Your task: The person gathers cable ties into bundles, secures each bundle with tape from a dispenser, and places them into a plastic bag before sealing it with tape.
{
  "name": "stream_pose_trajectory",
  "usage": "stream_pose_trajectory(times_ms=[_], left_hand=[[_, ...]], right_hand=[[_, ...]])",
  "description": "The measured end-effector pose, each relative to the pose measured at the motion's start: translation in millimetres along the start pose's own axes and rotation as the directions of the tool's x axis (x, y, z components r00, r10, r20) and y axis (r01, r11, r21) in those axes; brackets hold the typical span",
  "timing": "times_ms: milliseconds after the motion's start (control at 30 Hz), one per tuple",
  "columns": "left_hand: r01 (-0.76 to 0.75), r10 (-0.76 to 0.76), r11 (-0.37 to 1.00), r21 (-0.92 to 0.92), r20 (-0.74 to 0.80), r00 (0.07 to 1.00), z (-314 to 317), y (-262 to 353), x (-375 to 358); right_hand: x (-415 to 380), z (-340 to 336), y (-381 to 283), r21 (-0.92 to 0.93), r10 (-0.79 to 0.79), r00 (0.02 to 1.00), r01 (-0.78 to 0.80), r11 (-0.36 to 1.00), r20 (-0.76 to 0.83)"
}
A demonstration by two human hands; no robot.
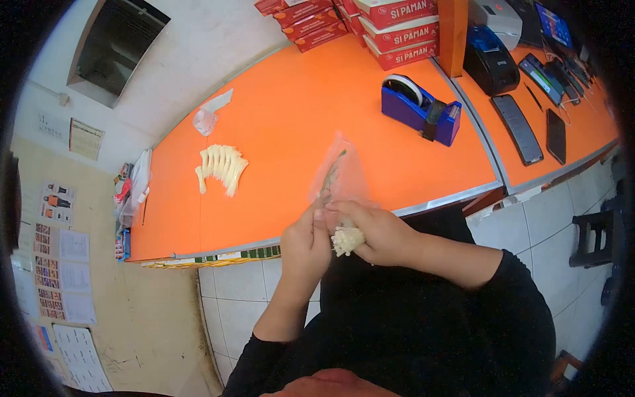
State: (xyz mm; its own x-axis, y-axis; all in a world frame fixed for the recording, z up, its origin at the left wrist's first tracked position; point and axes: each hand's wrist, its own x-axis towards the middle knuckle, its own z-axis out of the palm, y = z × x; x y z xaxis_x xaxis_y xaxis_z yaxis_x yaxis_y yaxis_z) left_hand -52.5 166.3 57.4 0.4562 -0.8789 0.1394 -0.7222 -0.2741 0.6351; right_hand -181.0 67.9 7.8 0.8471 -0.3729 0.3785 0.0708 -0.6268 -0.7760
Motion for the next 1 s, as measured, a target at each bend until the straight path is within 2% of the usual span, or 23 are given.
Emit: stream_pose_trajectory(times_ms=[67,100,167,200,233,267,300,333,367,400,433,467,533,600,667,700,733,800,867,900,933,967,1000], left_hand=[[0.082,-0.082,0.993,-0.087,0.009,0.997,-3.3,1.0,0.2],[0.072,-0.072,0.994,-0.084,0.004,0.997,-3.6,0.6,1.6],[-0.049,0.041,0.993,-0.111,-0.077,0.996,-3.2,-0.3,3.3],[-0.059,0.050,0.992,-0.109,-0.084,0.995,-3.4,1.6,2.1],[-0.046,0.041,0.991,-0.124,-0.043,0.998,-3.0,4.5,-0.3],[-0.032,0.032,0.990,-0.137,0.000,0.999,-1.8,6.7,-2.6],[-0.042,0.042,0.990,-0.133,-0.007,0.999,1.1,7.1,-4.0],[-0.118,0.112,0.988,-0.103,-0.061,0.992,5.1,6.8,-5.7],[-0.190,0.181,0.979,-0.070,-0.111,0.977,8.0,7.0,-7.0],[-0.197,0.189,0.978,-0.069,-0.117,0.975,9.1,9.0,-7.5],[-0.226,0.219,0.974,-0.027,-0.151,0.964,9.5,11.6,-8.2],[-0.251,0.250,0.968,0.017,-0.181,0.951,9.5,12.8,-8.7],[-0.231,0.238,0.971,0.063,-0.171,0.956,7.7,11.5,-10.1],[-0.210,0.225,0.972,0.106,-0.164,0.960,5.5,13.1,-11.1],[-0.247,0.267,0.925,0.289,-0.030,0.963,2.5,18.4,-12.4],[-0.248,0.270,0.923,0.294,-0.035,0.962,3.4,15.9,-12.2],[-0.226,0.255,0.943,0.244,-0.096,0.962,5.5,11.4,-11.2],[-0.207,0.238,0.959,0.192,-0.157,0.959,3.7,8.5,-8.9],[-0.012,0.026,0.973,0.229,-0.058,0.998,-5.9,5.8,-2.2],[-0.012,0.026,0.973,0.230,-0.057,0.998,-7.8,-1.1,2.9],[-0.038,0.063,0.980,0.196,-0.124,0.990,-8.2,-12.6,9.7],[-0.064,0.095,0.985,0.163,-0.194,0.976,-9.6,-20.0,14.1],[-0.055,0.087,0.985,0.163,-0.197,0.976,-13.0,-21.8,15.5]], right_hand=[[-7.9,11.3,19.6,0.295,0.145,0.989,-0.151,0.943,0.040],[-13.0,12.4,22.2,0.292,0.139,0.990,-0.142,0.946,0.032],[-19.7,12.7,24.3,0.310,0.005,0.999,0.007,0.951,-0.036],[-14.4,5.5,14.3,0.305,-0.004,0.999,0.017,0.952,-0.041],[-6.5,-6.5,-4.7,0.092,-0.114,0.990,0.122,0.988,-0.087],[-1.4,-13.3,-14.9,-0.128,-0.228,0.967,0.214,0.968,-0.111],[-0.9,-10.5,-11.1,-0.124,-0.070,0.997,0.067,0.990,-0.022],[0.2,-10.2,-9.9,-0.128,-0.076,0.997,0.072,0.989,-0.028],[2.5,-10.2,-10.8,0.010,0.199,0.979,-0.200,0.980,0.047],[5.4,-10.8,-11.7,0.121,0.443,0.883,-0.462,0.878,0.158],[8.0,-11.1,-12.6,0.118,0.500,0.848,-0.523,0.844,0.179],[8.8,-9.6,-13.0,0.117,0.495,0.851,-0.517,0.848,0.176],[8.9,-4.4,-12.9,-0.111,0.221,0.973,-0.228,0.967,-0.073],[13.3,-7.2,-2.1,-0.114,0.168,0.983,-0.177,0.978,-0.078],[17.0,-12.4,-1.2,-0.116,0.112,0.990,-0.121,0.986,-0.082],[18.0,-18.0,-8.4,0.323,0.321,0.946,-0.319,0.891,0.048],[19.4,-21.1,-12.3,0.658,0.436,0.863,-0.487,0.575,0.257],[18.2,-20.7,-4.7,0.649,0.418,0.862,-0.496,0.578,0.287],[14.2,-27.6,-0.5,0.641,0.406,0.858,-0.508,0.576,0.315],[14.9,-40.2,-3.1,0.418,0.329,0.898,-0.430,0.800,0.293],[16.0,-53.5,-6.3,0.155,0.243,0.923,-0.298,0.942,0.297],[16.6,-67.6,-10.7,0.121,0.267,0.933,-0.302,0.946,0.242],[18.0,-80.5,-13.2,0.088,0.287,0.939,-0.307,0.948,0.187]])
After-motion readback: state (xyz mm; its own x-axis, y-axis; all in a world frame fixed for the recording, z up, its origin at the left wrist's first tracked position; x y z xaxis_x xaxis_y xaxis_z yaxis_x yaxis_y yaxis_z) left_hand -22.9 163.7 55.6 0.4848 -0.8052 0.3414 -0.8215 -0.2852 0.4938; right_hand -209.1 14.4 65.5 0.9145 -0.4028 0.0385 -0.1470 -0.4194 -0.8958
